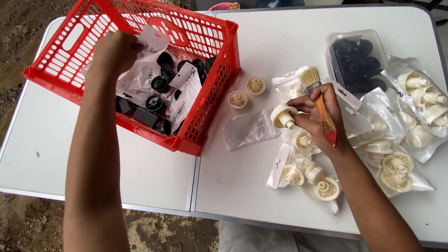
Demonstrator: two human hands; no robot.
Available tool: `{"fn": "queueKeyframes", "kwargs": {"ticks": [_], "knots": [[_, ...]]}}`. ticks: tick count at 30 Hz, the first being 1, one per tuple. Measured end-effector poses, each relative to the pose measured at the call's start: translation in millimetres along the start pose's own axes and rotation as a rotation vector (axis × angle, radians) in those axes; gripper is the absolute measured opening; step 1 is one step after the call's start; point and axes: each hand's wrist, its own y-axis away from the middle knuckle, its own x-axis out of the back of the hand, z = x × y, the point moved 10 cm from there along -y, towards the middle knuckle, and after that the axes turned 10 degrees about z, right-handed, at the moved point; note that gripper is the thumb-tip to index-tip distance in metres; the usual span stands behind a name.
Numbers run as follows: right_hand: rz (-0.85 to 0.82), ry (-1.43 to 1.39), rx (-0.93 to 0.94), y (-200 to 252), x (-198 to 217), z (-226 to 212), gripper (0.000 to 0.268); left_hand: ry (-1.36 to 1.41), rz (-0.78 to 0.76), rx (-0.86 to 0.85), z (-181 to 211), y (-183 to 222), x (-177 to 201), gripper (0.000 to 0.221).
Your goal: The person uses a brush by hand to clean several white plastic parts before placing them into small plastic bags.
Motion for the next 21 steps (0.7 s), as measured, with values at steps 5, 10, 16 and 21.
{"fn": "queueKeyframes", "kwargs": {"ticks": [5,10,16,21], "knots": [[-0.024,-0.079,0.002,2,6,-7,0.048,0.960,0.116,-0.013,94,52,108,0.014],[-0.181,-0.412,-0.033,7,4,-30,0.042,1.106,-0.092,-0.192,215,112,142,0.020],[-0.253,-0.690,-0.108,18,18,-32,0.040,0.699,0.213,-0.735,341,182,115,0.018],[-0.020,-0.518,-0.133,6,76,39,0.045,0.200,0.968,-0.629,356,224,65,0.018]]}}
